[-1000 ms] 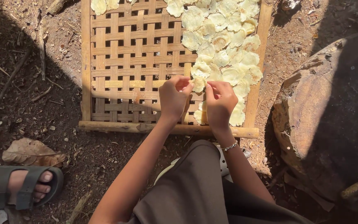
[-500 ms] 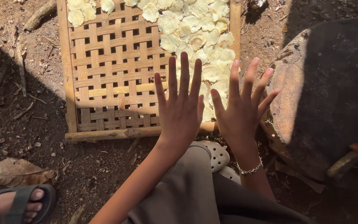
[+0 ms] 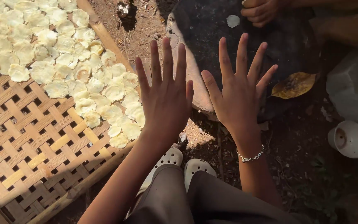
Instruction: The recorder and another person are pounding melinjo nuts with a heavy tool and flattening them to make chips, which are then placed on a woven tray to dry.
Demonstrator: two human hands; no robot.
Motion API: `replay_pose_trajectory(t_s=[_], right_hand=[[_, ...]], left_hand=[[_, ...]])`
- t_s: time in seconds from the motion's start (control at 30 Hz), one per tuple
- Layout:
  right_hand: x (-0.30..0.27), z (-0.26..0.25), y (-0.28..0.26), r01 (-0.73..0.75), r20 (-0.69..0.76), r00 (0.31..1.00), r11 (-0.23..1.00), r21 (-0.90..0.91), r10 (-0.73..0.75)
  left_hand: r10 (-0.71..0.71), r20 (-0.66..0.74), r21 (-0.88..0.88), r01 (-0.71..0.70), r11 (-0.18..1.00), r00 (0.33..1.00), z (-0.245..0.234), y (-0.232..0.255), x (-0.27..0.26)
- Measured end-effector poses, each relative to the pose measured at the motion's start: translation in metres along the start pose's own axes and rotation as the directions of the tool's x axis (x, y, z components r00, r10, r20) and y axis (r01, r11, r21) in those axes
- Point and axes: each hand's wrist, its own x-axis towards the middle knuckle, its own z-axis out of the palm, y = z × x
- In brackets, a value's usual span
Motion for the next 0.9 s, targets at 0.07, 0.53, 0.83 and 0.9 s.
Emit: replay_pose_trajectory(t_s=[0.07,0.53,0.83,0.9], right_hand=[[-0.005,-0.004,0.014,-0.060,-0.016,0.998,0.998,-0.015,0.060],[-0.027,-0.015,0.049,-0.278,-0.101,0.955,0.961,0.019,0.278],[-0.027,-0.014,0.057,-0.283,-0.109,0.952,0.959,0.035,0.285],[-0.029,-0.014,0.059,-0.293,-0.103,0.949,0.955,0.053,0.297]], left_hand=[[0.054,0.005,-0.026,-0.054,0.998,0.999,0.004,0.012,0.007],[0.227,0.009,-0.103,-0.225,0.969,0.974,0.027,0.053,0.028],[0.238,0.001,-0.108,-0.237,0.966,0.971,0.036,0.060,0.035],[0.241,0.007,-0.121,-0.239,0.963,0.970,0.038,0.063,0.035]])
